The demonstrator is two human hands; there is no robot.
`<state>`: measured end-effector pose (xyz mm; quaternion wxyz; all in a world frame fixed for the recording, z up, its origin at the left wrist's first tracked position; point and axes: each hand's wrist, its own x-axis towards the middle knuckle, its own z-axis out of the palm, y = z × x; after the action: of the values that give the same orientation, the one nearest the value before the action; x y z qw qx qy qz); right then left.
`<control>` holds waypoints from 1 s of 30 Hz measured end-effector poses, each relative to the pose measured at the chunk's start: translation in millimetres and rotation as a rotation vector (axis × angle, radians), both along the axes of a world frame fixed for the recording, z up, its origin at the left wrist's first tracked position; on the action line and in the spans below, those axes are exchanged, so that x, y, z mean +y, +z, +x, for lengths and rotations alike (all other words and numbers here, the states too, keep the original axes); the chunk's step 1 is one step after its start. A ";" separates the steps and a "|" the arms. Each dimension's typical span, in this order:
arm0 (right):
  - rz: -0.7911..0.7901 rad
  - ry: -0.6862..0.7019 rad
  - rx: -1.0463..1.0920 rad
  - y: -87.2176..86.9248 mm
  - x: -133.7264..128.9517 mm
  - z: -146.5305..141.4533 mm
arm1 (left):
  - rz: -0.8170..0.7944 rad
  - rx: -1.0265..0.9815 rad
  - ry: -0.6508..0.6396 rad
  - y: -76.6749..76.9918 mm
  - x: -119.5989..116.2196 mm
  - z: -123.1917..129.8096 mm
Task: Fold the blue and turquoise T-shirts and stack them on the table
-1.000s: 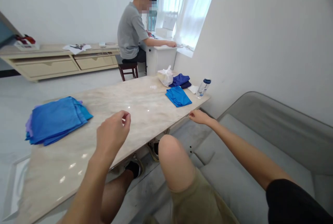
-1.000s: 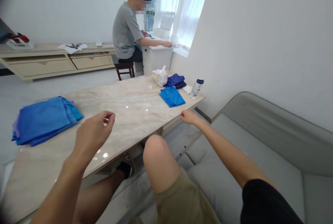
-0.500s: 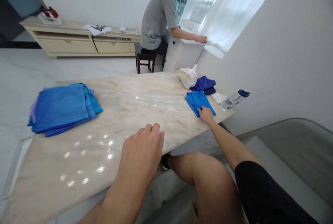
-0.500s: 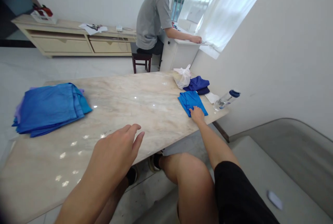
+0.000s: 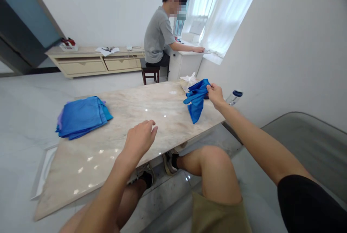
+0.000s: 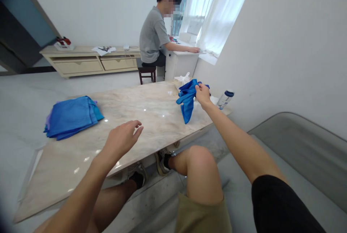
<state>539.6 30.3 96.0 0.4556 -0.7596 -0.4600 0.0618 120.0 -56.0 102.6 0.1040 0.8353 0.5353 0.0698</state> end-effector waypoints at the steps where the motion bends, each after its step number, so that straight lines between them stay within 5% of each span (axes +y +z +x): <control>1: 0.060 0.091 0.095 14.4 -4.4 -8.4 | 0.002 -0.067 -0.012 -3.3 3.1 -1.9; 5: 0.196 0.492 0.404 69.4 -34.0 -49.8 | 0.000 -0.459 0.009 -3.0 16.3 -6.2; 10: 0.051 0.894 0.491 106.7 -84.4 -112.5 | 0.259 -0.735 0.083 30.6 11.2 -4.0; 12: -0.029 1.050 0.497 109.6 -104.7 -135.7 | 0.170 -0.803 0.057 44.1 -2.1 -2.8; 15: -0.090 1.186 0.476 106.7 -130.8 -161.8 | -0.265 -0.881 -0.101 55.3 -29.9 -3.0; 17: -0.067 1.188 0.464 102.9 -143.9 -172.9 | -0.491 -0.887 -0.153 58.4 -48.5 -4.9; 19: -0.014 1.151 0.458 98.7 -153.9 -181.0 | -0.509 -0.931 -0.104 61.8 -63.5 -7.4; 25: 0.023 1.084 0.167 70.7 -172.1 -202.8 | -0.211 -1.117 -0.049 89.1 -85.6 -12.5; 30: -0.156 0.883 -0.305 58.3 -173.2 -199.2 | 0.133 -0.785 -0.027 114.8 -97.3 -30.1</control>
<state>340.4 -142.9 154.3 0.2547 -0.5238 -0.7945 0.1716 89.9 -153.3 217.4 0.2472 0.7570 0.4379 0.4171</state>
